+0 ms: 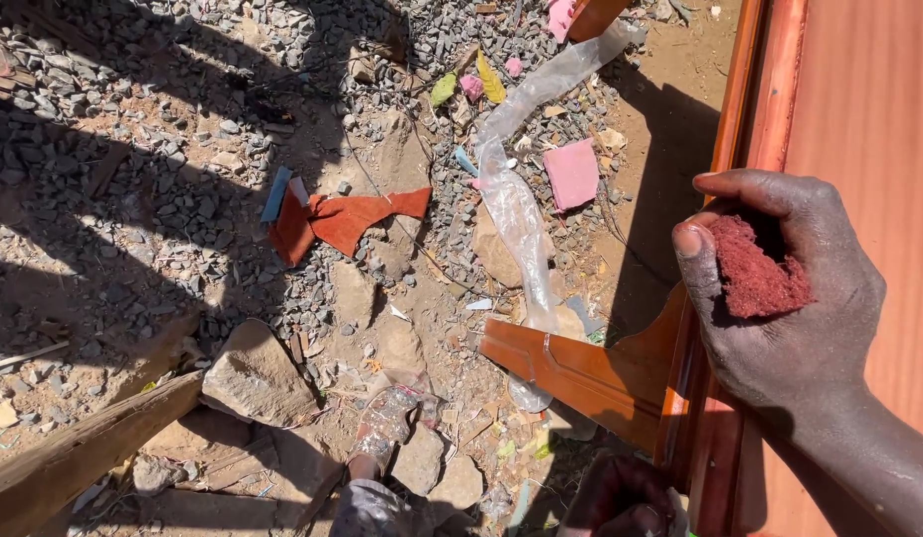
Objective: Applying a reddish finish to the edges and top surface of a small wooden table using a sponge dipped in a container.
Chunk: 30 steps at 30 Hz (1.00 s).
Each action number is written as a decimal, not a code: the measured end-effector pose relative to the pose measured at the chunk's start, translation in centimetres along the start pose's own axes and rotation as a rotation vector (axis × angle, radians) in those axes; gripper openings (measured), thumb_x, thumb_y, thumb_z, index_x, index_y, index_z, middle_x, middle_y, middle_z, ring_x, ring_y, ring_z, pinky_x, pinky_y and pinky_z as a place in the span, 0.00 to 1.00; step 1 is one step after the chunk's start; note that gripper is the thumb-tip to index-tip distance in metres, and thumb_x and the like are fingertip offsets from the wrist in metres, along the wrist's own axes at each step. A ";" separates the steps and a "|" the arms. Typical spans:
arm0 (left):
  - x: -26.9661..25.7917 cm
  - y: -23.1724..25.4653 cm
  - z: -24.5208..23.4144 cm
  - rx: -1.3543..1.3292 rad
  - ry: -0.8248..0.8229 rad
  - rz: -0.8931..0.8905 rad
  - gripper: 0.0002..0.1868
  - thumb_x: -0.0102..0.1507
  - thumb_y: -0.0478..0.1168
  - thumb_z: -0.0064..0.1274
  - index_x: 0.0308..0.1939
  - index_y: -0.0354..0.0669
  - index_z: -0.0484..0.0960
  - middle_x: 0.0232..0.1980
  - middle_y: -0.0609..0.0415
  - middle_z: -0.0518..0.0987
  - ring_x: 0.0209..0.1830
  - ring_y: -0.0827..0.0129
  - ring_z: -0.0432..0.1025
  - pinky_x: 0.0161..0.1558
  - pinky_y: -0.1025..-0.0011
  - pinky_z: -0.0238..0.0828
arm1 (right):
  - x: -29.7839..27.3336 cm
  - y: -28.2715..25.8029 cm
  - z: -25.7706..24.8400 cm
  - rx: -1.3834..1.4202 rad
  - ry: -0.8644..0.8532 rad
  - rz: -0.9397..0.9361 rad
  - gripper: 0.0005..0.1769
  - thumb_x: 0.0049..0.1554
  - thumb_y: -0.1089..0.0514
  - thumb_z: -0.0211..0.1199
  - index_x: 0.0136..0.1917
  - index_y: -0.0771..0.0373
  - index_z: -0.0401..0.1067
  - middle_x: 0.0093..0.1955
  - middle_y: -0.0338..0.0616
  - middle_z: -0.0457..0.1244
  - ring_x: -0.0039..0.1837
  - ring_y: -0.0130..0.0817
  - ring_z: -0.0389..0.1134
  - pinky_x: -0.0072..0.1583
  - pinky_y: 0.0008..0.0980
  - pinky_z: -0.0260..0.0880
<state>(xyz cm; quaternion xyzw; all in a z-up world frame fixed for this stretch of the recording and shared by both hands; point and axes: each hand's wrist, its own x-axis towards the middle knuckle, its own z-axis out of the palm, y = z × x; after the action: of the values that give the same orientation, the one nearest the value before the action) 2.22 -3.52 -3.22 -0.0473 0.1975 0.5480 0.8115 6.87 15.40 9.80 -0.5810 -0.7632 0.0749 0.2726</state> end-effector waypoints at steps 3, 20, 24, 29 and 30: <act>-0.1 0.4 2.0 0.039 0.206 -0.126 0.10 0.62 0.30 0.63 0.38 0.35 0.75 0.35 0.48 0.82 0.32 0.69 0.74 0.39 0.76 0.67 | 0.0 -0.1 -0.1 0.009 0.003 -0.030 0.16 0.72 0.57 0.64 0.67 0.70 0.69 0.56 0.49 0.68 0.57 0.37 0.71 0.61 0.34 0.67; -0.4 4.4 3.7 0.011 0.163 -0.218 0.07 0.63 0.28 0.62 0.38 0.33 0.78 0.33 0.49 0.80 0.28 0.74 0.70 0.36 0.77 0.64 | -0.1 0.8 -0.2 0.022 0.011 -0.096 0.15 0.77 0.60 0.65 0.69 0.76 0.71 0.60 0.56 0.65 0.59 0.42 0.69 0.62 0.37 0.66; -0.3 4.3 3.6 0.128 0.188 -0.170 0.09 0.60 0.31 0.67 0.37 0.36 0.81 0.31 0.54 0.81 0.30 0.76 0.73 0.38 0.79 0.68 | -0.1 0.8 -0.1 0.023 0.021 -0.096 0.16 0.77 0.60 0.66 0.69 0.75 0.71 0.60 0.55 0.66 0.59 0.42 0.70 0.62 0.37 0.67; 1.2 3.7 4.8 0.412 0.310 -0.087 0.07 0.58 0.38 0.66 0.35 0.45 0.81 0.34 0.60 0.83 0.34 0.80 0.74 0.43 0.80 0.71 | -0.4 0.3 -0.2 0.023 0.001 -0.105 0.15 0.77 0.61 0.66 0.70 0.75 0.71 0.60 0.55 0.64 0.59 0.42 0.70 0.62 0.37 0.67; 2.2 4.1 5.0 0.457 0.274 -0.050 0.08 0.60 0.40 0.64 0.37 0.47 0.79 0.34 0.62 0.81 0.35 0.82 0.72 0.44 0.79 0.69 | 0.2 0.6 -0.1 0.024 0.014 -0.139 0.15 0.78 0.61 0.66 0.70 0.76 0.70 0.60 0.56 0.64 0.59 0.43 0.70 0.62 0.38 0.67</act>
<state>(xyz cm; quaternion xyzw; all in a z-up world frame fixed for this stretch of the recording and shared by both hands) 0.59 1.44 1.14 0.0583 0.4229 0.4573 0.7802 7.35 15.76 9.67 -0.5239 -0.7988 0.0610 0.2892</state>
